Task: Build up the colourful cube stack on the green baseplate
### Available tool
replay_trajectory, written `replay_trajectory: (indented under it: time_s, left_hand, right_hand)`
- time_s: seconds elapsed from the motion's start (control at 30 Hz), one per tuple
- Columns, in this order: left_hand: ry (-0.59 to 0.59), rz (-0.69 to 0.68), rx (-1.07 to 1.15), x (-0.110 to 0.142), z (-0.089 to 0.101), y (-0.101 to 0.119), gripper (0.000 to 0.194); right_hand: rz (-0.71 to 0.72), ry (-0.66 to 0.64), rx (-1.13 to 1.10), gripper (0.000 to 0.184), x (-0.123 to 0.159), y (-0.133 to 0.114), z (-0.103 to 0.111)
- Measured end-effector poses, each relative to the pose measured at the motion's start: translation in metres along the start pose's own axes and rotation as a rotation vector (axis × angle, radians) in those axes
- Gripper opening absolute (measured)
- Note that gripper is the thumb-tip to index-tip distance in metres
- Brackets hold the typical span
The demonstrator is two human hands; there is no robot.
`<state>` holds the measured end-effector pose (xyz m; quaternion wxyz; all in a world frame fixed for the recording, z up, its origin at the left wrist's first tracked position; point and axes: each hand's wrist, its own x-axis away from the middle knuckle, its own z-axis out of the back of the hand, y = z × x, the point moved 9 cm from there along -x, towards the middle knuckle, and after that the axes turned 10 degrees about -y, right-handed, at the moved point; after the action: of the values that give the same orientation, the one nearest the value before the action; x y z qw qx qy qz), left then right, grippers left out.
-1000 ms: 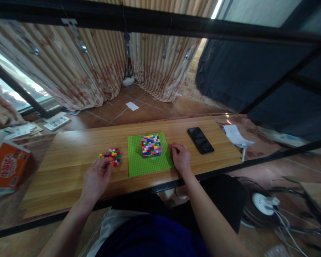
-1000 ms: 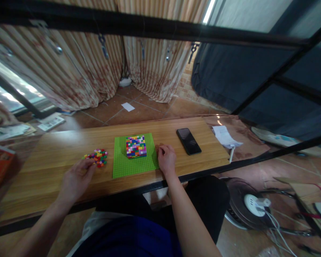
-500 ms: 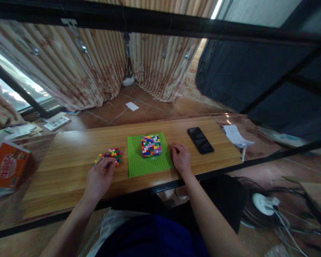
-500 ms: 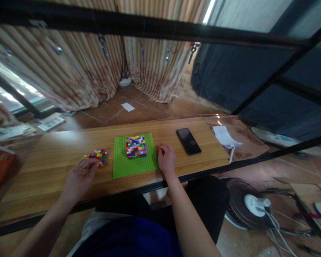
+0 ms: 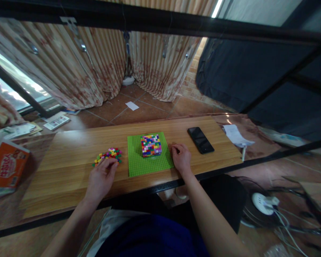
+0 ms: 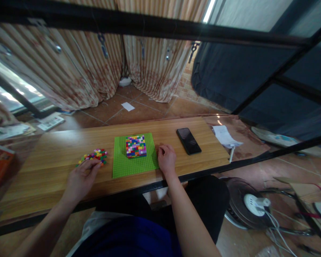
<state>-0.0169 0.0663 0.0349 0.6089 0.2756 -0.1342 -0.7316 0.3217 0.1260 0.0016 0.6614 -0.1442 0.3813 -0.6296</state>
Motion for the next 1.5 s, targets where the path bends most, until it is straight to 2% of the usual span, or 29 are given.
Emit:
replay_trajectory:
  time_s: [0.43, 0.73, 0.97, 1.17, 1.5]
  left_hand:
    - [0.017, -0.013, 0.028, 0.000, 0.001, 0.002, 0.025]
    - [-0.013, 0.093, 0.059, -0.001, 0.000, -0.001, 0.027]
    - [-0.015, 0.121, 0.081, -0.001, -0.001, -0.002, 0.026]
    - [-0.005, 0.107, 0.134, -0.009, -0.001, 0.011, 0.024]
    - [-0.009, 0.030, 0.282, -0.028, -0.017, 0.033, 0.022]
  right_hand:
    - [-0.003, 0.000, 0.006, 0.022, 0.000, 0.002, -0.001]
    - [0.002, -0.006, -0.004, 0.022, 0.000, 0.000, -0.001]
    - [-0.014, -0.005, -0.007, 0.022, 0.000, 0.001, 0.000]
    - [-0.013, -0.008, -0.012, 0.022, 0.000, 0.001, -0.001]
    - [-0.022, -0.017, -0.001, 0.022, -0.001, 0.002, -0.001]
